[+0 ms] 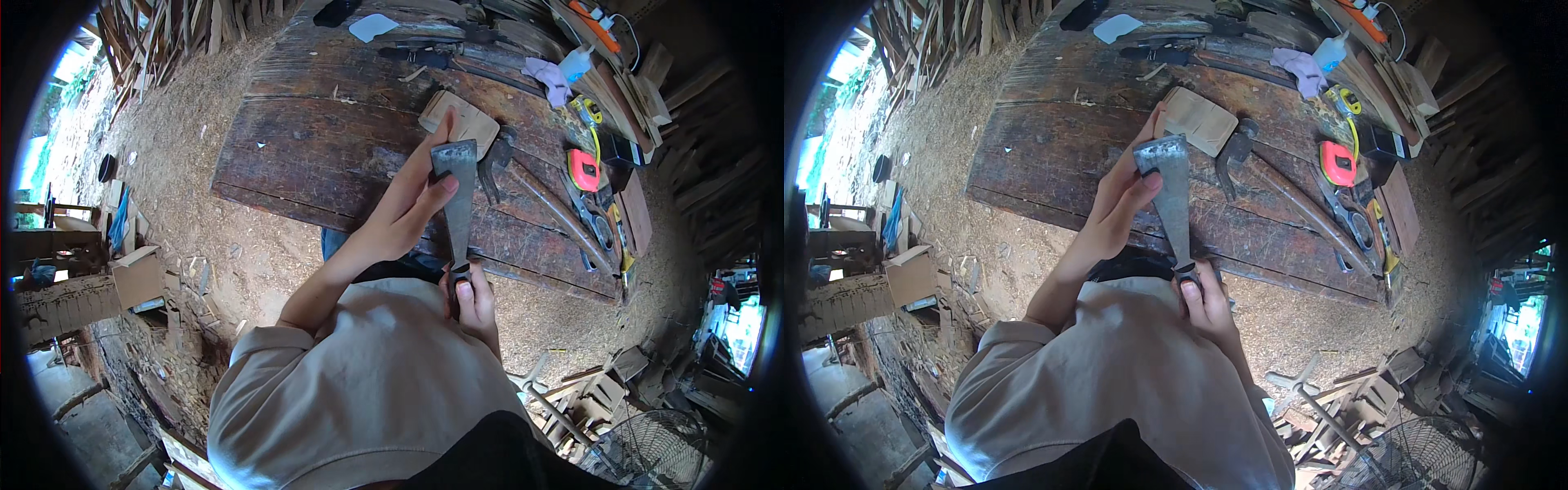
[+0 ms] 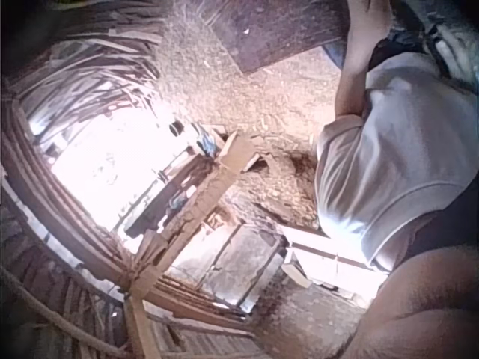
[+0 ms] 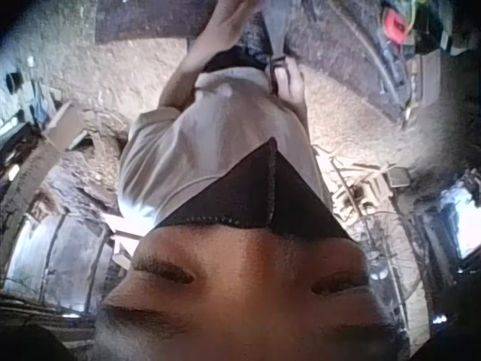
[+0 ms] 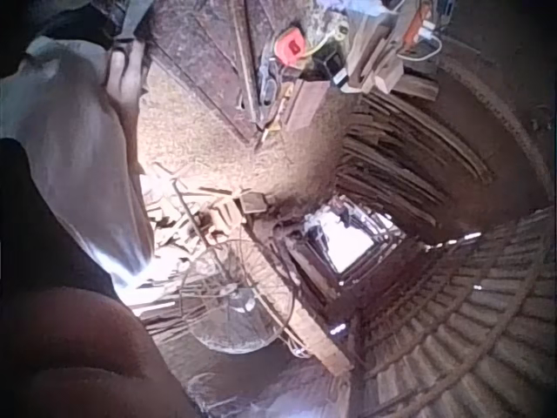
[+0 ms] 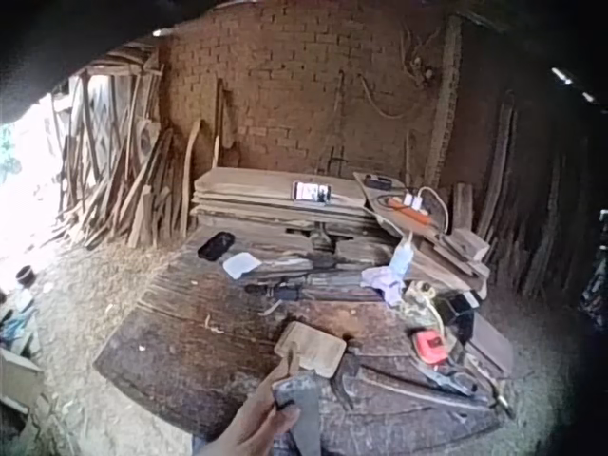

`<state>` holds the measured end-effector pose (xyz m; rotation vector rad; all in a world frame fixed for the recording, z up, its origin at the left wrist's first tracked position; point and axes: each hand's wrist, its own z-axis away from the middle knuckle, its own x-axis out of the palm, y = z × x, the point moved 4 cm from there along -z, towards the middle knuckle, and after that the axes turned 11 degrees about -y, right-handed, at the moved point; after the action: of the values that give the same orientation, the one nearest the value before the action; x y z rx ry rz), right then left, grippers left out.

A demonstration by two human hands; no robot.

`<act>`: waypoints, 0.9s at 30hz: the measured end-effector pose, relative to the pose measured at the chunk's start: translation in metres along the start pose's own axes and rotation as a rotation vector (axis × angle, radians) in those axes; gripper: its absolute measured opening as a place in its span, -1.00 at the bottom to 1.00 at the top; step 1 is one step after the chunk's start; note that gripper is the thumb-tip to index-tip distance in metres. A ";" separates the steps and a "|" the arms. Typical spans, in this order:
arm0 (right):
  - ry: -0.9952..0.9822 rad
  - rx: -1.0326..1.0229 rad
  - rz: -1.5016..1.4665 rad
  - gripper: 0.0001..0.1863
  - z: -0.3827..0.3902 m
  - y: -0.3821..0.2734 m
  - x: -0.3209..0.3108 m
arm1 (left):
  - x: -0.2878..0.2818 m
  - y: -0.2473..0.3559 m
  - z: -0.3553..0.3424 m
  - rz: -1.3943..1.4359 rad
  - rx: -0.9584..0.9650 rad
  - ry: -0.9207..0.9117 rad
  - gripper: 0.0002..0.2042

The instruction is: The recorder uses a chisel and a wooden mallet to shape a small piece of wood on a workbench.

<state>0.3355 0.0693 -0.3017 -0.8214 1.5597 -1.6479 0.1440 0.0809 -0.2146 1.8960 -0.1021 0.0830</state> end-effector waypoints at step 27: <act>0.137 0.045 0.306 -0.64 -0.001 0.012 0.004 | 0.007 -0.001 0.002 -0.201 0.083 0.062 -0.55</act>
<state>0.3340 0.0664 -0.3142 -0.4275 1.6427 -1.5335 0.1510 0.0795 -0.2155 1.9740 0.1355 0.0092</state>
